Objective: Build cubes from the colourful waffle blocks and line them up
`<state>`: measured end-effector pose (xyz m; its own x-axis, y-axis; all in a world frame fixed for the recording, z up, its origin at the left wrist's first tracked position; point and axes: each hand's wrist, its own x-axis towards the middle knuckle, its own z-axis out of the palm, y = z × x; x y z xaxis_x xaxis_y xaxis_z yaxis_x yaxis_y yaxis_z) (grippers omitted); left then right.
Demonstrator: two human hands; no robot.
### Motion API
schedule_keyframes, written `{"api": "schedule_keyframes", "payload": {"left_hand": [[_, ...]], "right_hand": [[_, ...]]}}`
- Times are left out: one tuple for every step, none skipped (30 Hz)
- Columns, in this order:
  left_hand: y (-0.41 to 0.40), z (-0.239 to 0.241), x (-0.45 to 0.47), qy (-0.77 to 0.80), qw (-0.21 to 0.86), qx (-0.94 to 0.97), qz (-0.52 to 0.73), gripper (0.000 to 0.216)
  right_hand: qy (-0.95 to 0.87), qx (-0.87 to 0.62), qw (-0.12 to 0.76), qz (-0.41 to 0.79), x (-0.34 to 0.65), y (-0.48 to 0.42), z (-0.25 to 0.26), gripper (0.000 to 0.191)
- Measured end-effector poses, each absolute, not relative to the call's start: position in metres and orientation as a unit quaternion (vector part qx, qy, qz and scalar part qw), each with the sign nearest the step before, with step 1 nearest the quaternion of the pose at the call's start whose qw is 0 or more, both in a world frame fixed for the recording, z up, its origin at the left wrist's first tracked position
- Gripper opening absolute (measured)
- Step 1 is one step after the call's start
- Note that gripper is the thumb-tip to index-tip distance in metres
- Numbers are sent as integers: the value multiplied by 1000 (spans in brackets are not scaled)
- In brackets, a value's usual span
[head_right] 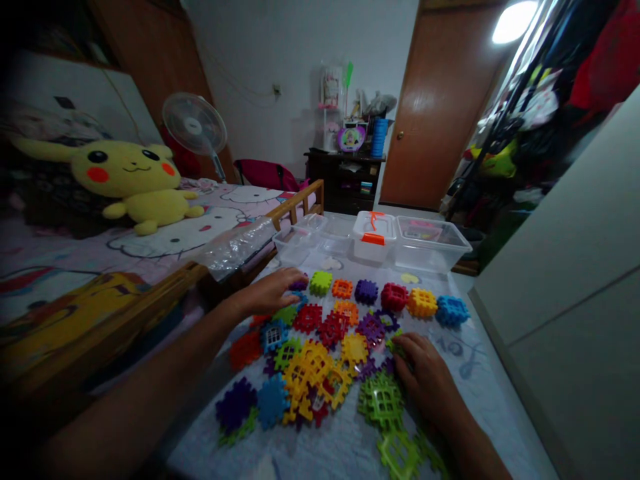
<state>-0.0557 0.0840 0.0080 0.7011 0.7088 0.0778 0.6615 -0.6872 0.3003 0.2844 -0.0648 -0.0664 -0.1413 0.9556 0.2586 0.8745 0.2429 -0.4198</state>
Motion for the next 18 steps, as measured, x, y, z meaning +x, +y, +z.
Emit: {"api": "schedule_keyframes", "payload": {"left_hand": [[73,7,-65,372,134,915,82,34],[63,5,-73,377,141,913,68,33],[53,3,-80,383,146,910,55,32],[44,1,-87,390,149,907,44,32],[36,-2,-92,397,154,904,36,31],[29,-4,-96,403,157,901,31,32],[23,-6,-99,409,160,898,28,33],[18,-8,-100,418,162,893,28,36],[14,-9,-101,429,162,888,29,41],[10,-10,-100,441,161,882,32,47],[6,-11,-99,454,159,876,36,53],[3,-12,-97,465,156,871,41,58],[1,-13,-96,473,154,866,48,61],[-1,-15,-94,479,153,863,56,63],[-3,-17,-92,483,151,860,65,65],[-4,-19,-91,486,150,858,74,65],[-5,-21,-90,488,148,856,82,66],[-6,-23,-90,488,146,856,89,67]], "right_hand": [[-750,-610,241,82,285,-64,-67,31],[-751,-610,240,79,285,-64,-67,31],[-751,-610,240,78,285,-64,-67,31],[-752,-610,240,76,285,-64,-66,31],[-752,-610,239,75,285,-63,-66,31],[-751,-611,239,75,285,-63,-66,31],[-751,-612,237,74,285,-63,-65,31],[-751,-613,235,75,285,-63,-65,31],[-750,-614,233,75,285,-63,-65,31],[-750,-615,231,75,285,-63,-66,31],[-750,-616,230,75,286,-63,-66,31],[-749,-616,230,74,286,-62,-67,31],[-749,-617,232,73,286,-62,-67,31],[-748,-617,234,72,286,-62,-68,31],[-748,-617,236,72,287,-62,-68,32],[-748,-615,237,72,287,-62,-68,32],[-749,-614,238,73,287,-62,-68,32],[-750,-613,238,74,287,-62,-68,31]]}}
